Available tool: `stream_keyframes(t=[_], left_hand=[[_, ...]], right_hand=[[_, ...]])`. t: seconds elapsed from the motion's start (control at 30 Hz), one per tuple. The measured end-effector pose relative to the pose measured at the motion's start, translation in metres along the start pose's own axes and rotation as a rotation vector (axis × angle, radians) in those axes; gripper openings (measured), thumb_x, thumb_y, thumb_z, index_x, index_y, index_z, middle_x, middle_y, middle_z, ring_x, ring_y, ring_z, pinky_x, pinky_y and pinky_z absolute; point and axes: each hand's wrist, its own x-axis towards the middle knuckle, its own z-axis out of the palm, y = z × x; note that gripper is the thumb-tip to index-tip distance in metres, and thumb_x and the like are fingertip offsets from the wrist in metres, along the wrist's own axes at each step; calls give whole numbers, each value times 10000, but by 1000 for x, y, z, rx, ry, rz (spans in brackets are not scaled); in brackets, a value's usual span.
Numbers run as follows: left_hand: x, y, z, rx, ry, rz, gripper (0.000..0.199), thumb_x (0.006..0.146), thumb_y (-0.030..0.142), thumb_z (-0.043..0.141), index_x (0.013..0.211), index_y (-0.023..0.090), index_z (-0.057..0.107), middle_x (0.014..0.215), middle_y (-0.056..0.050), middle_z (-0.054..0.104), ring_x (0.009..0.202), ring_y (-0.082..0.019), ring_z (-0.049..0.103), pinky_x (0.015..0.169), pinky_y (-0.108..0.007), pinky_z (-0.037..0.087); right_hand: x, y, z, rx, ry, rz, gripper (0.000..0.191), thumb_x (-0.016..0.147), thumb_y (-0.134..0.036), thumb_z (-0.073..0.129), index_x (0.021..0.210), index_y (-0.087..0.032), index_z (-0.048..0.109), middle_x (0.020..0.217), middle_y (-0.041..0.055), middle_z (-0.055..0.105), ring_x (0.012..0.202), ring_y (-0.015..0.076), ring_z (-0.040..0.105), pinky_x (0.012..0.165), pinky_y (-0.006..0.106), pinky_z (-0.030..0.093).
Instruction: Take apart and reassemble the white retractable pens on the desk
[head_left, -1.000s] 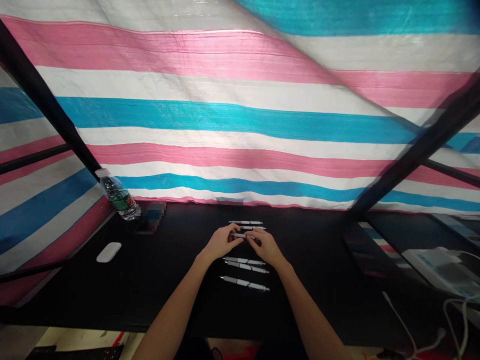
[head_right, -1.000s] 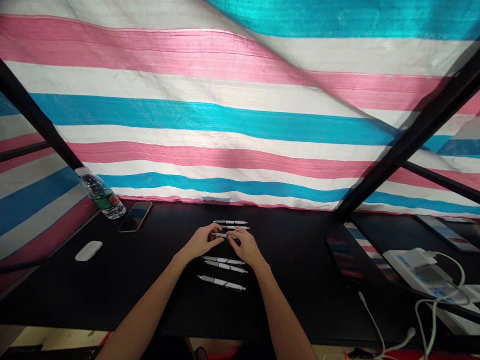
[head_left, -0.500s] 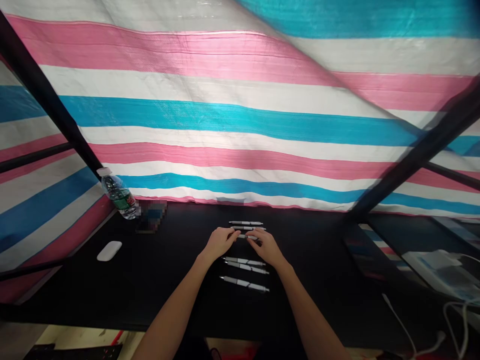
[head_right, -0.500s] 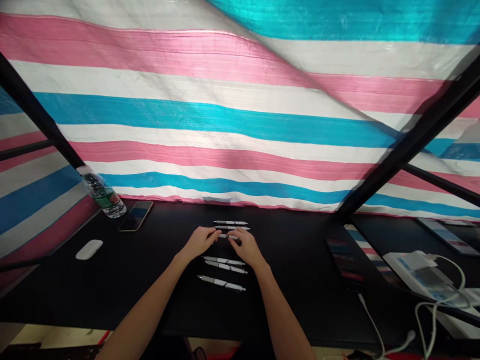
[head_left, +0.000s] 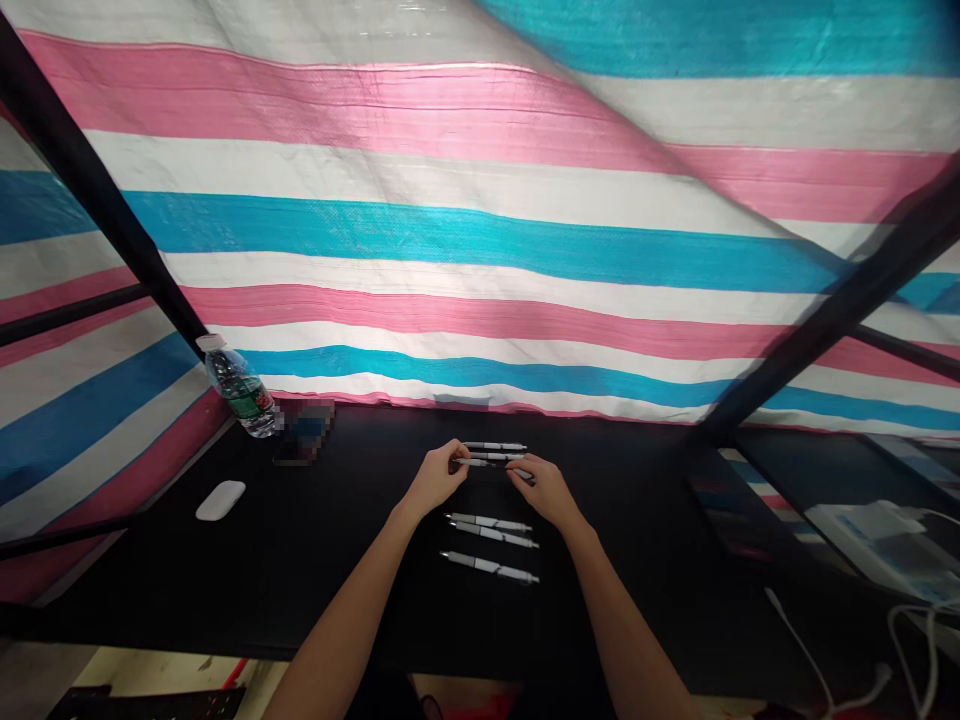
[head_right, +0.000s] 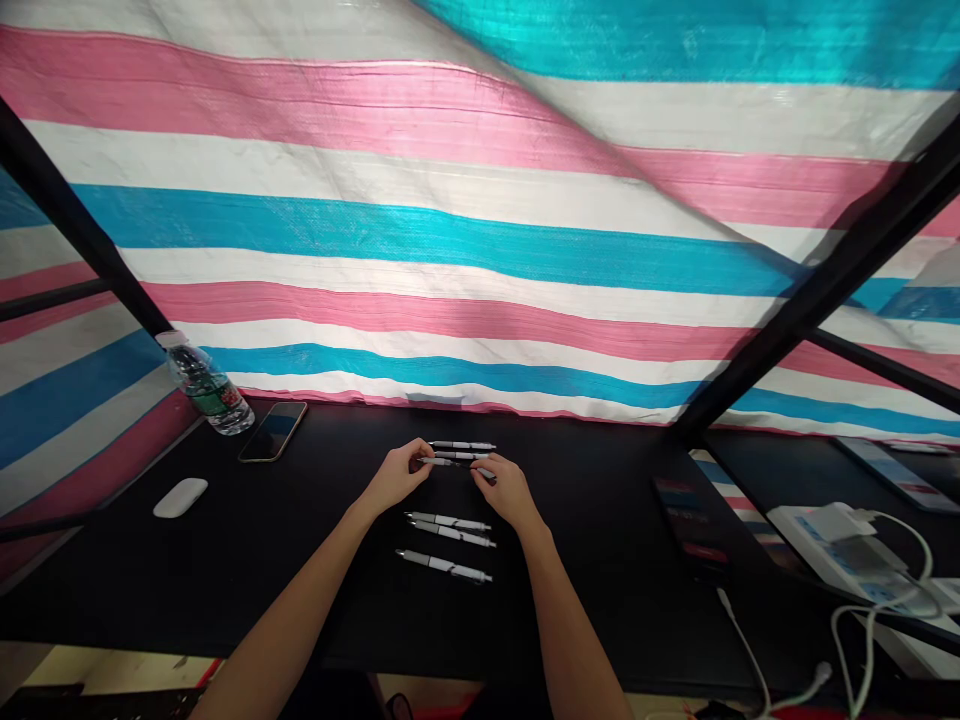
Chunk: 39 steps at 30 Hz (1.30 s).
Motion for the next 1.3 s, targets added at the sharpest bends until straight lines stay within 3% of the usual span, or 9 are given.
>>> stream_keyframes(t=[0.17,0.43,0.6,0.77,1.03,1.3], left_hand=[[1,-12,3,183,20,-37,94,764,115,526,810,192,551,787,-15,615,751,-157,573,715,-280,448],[-2,-15,8,436,50,35,93,785,112,554,820,190,589,850,-54,599,866,-214,535,769,-329,441],[-2,-9,11,340,83,73,97,846,196,533,863,192,628,884,-60,600,904,-214,549,814,-338,451],[-4,-1,19,185,22,157,149,874,264,530,930,196,650,918,-63,618,948,-210,563,833,-331,459],[-5,4,16,166,-117,178,135,865,233,535,818,187,653,812,-48,618,800,-178,551,730,-299,447],[-5,6,13,215,-183,190,130,845,225,550,772,191,652,759,-38,605,789,-180,540,709,-294,431]], right_hand=[[0,12,-7,-6,13,40,245,868,-298,491,882,-197,713,853,67,690,730,187,642,659,290,497],[-2,8,-1,-9,-35,1,248,888,-294,475,896,-206,707,900,65,708,796,200,655,696,294,497],[-1,5,2,-20,-44,-15,240,895,-275,478,895,-201,706,887,58,709,790,190,653,693,283,496],[-1,0,3,-2,-60,-35,243,898,-275,485,907,-203,717,868,59,702,746,180,643,666,280,494],[-2,-3,1,-4,-104,-84,237,886,-289,511,915,-220,736,817,49,685,687,166,622,654,285,483],[-4,-7,-2,16,-167,-109,230,874,-320,527,923,-223,730,825,46,676,684,160,607,627,268,461]])
